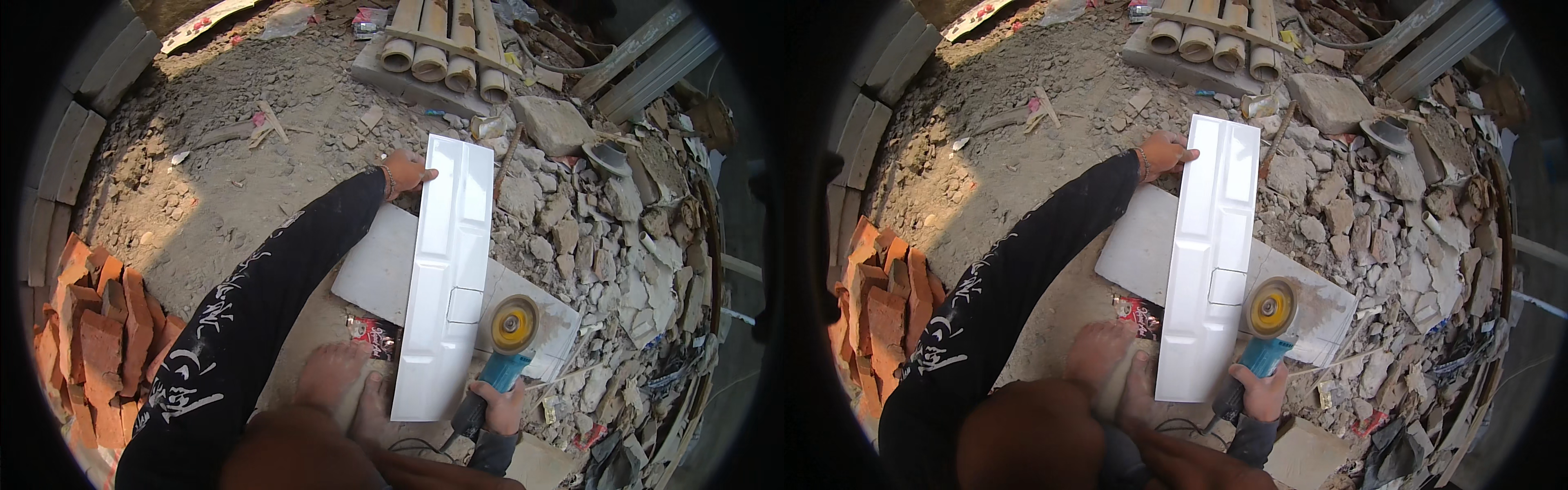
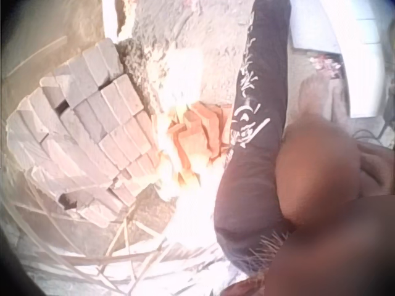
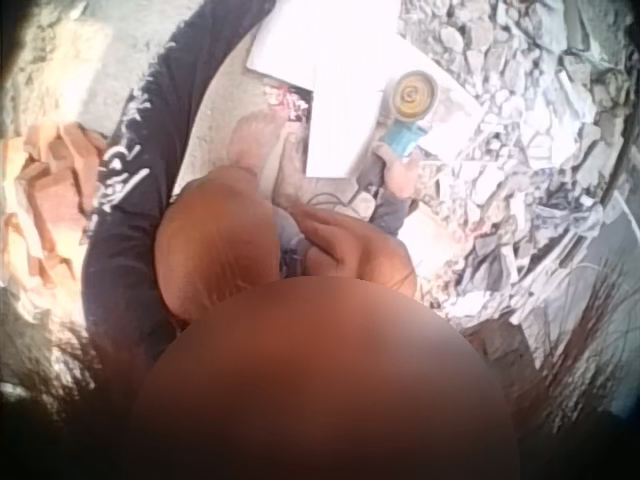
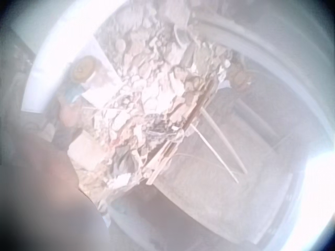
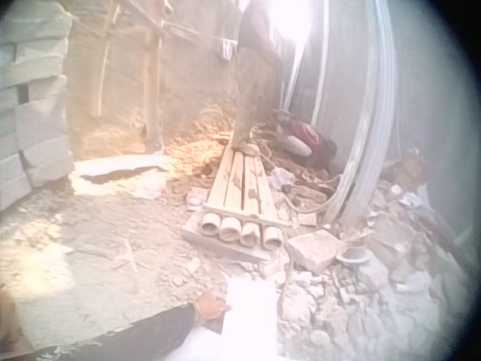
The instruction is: The person uses an angle grinder to cut a rectangular section out of a white ceramic tile. They hold the tile steady with one hand while guiding the grinder with the other, completing the cut and separating the piece.
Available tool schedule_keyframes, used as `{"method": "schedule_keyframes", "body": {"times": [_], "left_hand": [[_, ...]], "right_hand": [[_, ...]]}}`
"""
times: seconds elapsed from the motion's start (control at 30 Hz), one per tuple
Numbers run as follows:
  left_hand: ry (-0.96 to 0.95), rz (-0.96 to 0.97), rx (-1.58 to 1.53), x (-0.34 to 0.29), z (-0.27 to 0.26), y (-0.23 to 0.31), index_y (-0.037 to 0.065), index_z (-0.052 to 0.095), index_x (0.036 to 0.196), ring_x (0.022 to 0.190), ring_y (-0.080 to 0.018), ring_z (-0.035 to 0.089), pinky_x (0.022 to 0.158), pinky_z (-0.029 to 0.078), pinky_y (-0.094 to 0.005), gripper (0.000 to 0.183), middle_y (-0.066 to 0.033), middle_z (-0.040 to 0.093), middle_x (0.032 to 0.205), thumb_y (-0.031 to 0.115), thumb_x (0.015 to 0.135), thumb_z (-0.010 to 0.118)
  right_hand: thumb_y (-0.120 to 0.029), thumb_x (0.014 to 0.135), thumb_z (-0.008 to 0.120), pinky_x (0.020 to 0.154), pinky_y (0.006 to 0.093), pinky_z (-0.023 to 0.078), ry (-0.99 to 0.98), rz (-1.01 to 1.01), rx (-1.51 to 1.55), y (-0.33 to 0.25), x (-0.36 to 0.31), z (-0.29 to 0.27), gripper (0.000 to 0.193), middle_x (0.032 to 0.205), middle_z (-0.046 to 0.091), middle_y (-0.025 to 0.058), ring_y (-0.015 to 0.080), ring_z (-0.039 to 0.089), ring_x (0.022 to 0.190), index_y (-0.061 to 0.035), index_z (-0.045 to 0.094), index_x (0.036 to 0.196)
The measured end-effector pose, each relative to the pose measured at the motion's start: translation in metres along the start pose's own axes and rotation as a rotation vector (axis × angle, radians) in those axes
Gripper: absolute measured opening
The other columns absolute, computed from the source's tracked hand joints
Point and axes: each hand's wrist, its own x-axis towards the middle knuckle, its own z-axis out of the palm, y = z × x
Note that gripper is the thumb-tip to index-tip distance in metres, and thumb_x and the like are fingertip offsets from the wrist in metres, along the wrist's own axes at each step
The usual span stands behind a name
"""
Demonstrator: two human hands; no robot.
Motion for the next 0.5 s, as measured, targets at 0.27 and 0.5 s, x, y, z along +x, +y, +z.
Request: {"method": "schedule_keyframes", "body": {"times": [0.27,0.5], "left_hand": [[0.003,0.186,0.729,0.014,-0.064,-0.019,-0.003,0.082,0.116,0.096,-0.0301,0.077,0.087,0.058,-0.0431,0.043,-0.0189,0.080,0.102,0.038,0.103,0.077],[0.129,-0.104,0.152,-0.084,-0.094,-0.021,-0.005,0.070,0.127,0.112,-0.0253,0.074,0.099,0.056,-0.0399,0.038,-0.0148,0.077,0.120,0.013,0.097,0.085]], "right_hand": [[0.002,0.077,0.084,0.072,0.0338,0.059,-0.021,-0.010,0.002,-0.004,-0.010,0.001,0.035,0.091,0.074,0.0074,0.0199,0.072,0.076,0.0006,0.068,0.109],[0.001,0.078,0.087,0.076,0.0318,0.058,-0.081,-0.045,-0.008,0.005,-0.017,-0.004,0.039,0.095,0.075,0.0047,0.0154,0.072,0.081,-0.0012,0.069,0.113]]}}
